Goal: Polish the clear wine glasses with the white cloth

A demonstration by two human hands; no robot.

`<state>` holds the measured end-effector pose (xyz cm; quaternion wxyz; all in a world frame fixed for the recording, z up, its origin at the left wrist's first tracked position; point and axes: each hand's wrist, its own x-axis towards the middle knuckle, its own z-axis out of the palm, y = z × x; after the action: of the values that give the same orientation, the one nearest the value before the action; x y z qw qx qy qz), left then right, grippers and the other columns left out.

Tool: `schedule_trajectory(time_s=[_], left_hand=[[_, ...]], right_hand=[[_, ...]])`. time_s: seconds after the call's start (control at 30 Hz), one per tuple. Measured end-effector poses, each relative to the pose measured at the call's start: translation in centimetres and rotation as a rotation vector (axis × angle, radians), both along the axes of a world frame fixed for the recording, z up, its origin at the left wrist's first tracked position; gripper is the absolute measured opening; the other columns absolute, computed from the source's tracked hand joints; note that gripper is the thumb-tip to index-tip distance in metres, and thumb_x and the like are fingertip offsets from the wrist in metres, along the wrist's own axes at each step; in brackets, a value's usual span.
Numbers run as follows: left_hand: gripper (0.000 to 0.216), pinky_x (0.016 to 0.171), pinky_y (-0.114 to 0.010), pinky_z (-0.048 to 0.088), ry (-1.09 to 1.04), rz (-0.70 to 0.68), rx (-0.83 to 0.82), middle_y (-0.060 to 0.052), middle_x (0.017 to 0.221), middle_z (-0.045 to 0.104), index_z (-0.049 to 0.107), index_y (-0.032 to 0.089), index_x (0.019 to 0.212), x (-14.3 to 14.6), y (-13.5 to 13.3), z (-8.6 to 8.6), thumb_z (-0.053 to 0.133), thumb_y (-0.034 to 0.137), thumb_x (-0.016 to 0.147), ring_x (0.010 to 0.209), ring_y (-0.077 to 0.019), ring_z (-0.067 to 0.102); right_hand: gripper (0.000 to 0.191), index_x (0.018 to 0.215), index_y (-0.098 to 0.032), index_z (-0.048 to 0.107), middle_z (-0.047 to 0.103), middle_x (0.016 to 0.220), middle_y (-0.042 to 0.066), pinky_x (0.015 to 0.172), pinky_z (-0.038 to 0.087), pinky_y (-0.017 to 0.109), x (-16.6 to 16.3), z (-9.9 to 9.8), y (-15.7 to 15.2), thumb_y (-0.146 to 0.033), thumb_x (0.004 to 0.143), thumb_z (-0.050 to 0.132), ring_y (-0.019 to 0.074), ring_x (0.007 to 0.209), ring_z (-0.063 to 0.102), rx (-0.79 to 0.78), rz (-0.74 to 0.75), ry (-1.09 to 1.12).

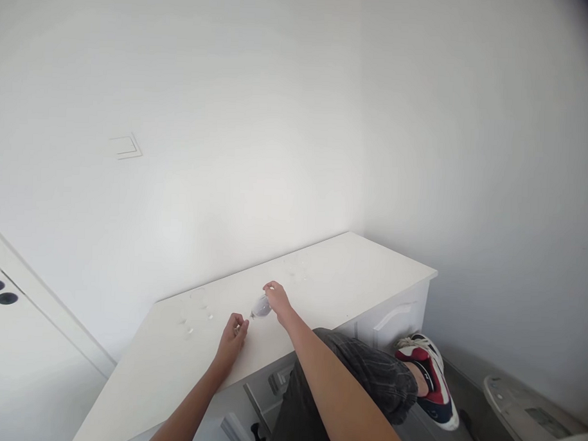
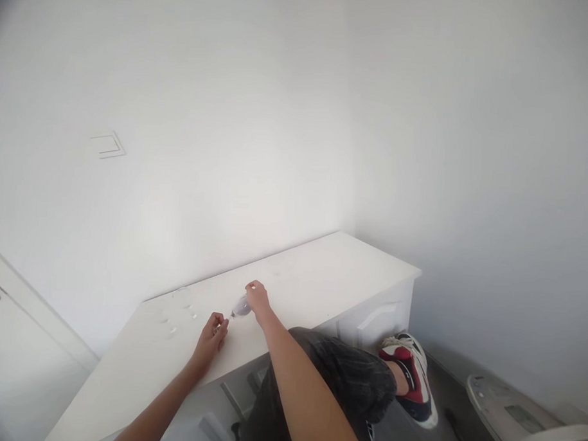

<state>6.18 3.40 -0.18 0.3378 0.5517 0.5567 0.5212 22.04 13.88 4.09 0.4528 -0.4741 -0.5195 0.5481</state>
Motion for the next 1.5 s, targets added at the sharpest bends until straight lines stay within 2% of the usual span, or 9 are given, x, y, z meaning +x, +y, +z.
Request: schedule_trajectory(time_s=[0.23,0.5,0.73,0.87,0.97,1.13,1.27,1.4,1.5], left_hand=[[0.038,0.041,-0.017,0.022,-0.252,0.050,-0.061,0.008,0.063,0.036,0.039,0.024,0.076,-0.6,-0.2,0.1,0.057,0.055,0.088,0.049,-0.0078,0.034],[0.035,0.046,-0.019,0.032,-0.067,0.046,-0.020,0.010,0.059,0.047,0.048,0.025,0.097,-0.1,-0.3,0.1,0.064,0.053,0.083,0.044,-0.0082,0.040],[0.047,0.040,-0.024,0.029,-0.098,0.033,-0.081,0.010,0.044,0.033,0.041,0.023,0.064,-0.3,0.0,-0.4,0.049,0.061,0.089,0.033,-0.0093,0.038],[0.035,0.042,-0.022,0.036,-0.128,0.009,-0.045,0.005,0.067,0.058,0.051,0.023,0.090,-0.1,-0.1,0.0,0.057,0.057,0.087,0.047,-0.0113,0.053],[0.041,0.042,-0.020,0.036,-0.100,0.016,-0.011,0.004,0.078,0.061,0.048,0.026,0.109,0.0,-0.1,0.2,0.066,0.053,0.083,0.053,-0.0114,0.056],[0.042,0.041,-0.021,0.032,-0.045,0.005,-0.058,0.006,0.054,0.049,0.049,0.021,0.069,-0.3,-0.1,-0.1,0.052,0.057,0.090,0.039,-0.0083,0.043],[0.052,0.038,-0.022,0.025,-0.043,0.009,-0.096,0.005,0.046,0.047,0.049,0.020,0.060,-0.6,-0.1,-0.4,0.044,0.061,0.092,0.033,-0.0095,0.041],[0.050,0.036,-0.022,0.024,-0.080,-0.004,-0.101,0.005,0.046,0.049,0.049,0.021,0.064,-0.4,-0.1,-0.2,0.042,0.061,0.093,0.032,-0.0099,0.040],[0.036,0.041,-0.021,0.033,-0.094,-0.013,-0.049,0.003,0.065,0.060,0.053,0.021,0.083,-0.1,-0.1,0.2,0.054,0.056,0.090,0.044,-0.0112,0.052]], right_hand=[[0.022,0.094,-0.022,0.065,0.049,0.067,-0.003,0.057,0.033,0.024,0.0,1.1,-1.1,-0.027,0.083,0.046,0.0122,0.059,0.042,0.223,0.259,0.109],[0.020,0.090,-0.022,0.062,0.054,0.077,0.000,0.058,0.033,0.025,0.3,0.3,-0.3,-0.026,0.080,0.046,0.0143,0.065,0.046,0.022,0.006,0.079],[0.021,0.090,-0.024,0.063,0.050,0.070,-0.002,0.055,0.032,0.024,0.2,0.6,-0.5,-0.029,0.080,0.046,0.0139,0.062,0.043,0.143,0.084,0.105],[0.020,0.089,-0.023,0.061,0.053,0.074,-0.001,0.055,0.033,0.024,0.2,0.4,-0.2,-0.027,0.080,0.044,0.0138,0.062,0.045,0.096,0.006,0.093],[0.018,0.088,-0.022,0.060,0.056,0.077,0.000,0.055,0.034,0.024,0.2,0.0,0.1,-0.025,0.080,0.044,0.0138,0.062,0.047,0.043,-0.058,0.063],[0.016,0.084,-0.022,0.061,0.055,0.075,0.000,0.055,0.032,0.024,0.0,-0.2,0.1,-0.021,0.078,0.046,0.0133,0.059,0.045,0.033,-0.030,0.018],[0.018,0.085,-0.022,0.061,0.053,0.070,-0.002,0.056,0.032,0.024,-0.1,0.3,0.0,-0.020,0.079,0.044,0.0130,0.059,0.045,0.123,0.009,0.003],[0.018,0.085,-0.022,0.061,0.053,0.070,-0.002,0.055,0.033,0.024,0.0,0.4,-0.1,-0.021,0.080,0.043,0.0136,0.059,0.046,0.146,0.024,-0.007],[0.017,0.085,-0.023,0.059,0.053,0.072,-0.001,0.054,0.033,0.024,0.2,0.2,0.0,-0.022,0.081,0.042,0.0143,0.060,0.048,0.092,-0.036,0.001]])
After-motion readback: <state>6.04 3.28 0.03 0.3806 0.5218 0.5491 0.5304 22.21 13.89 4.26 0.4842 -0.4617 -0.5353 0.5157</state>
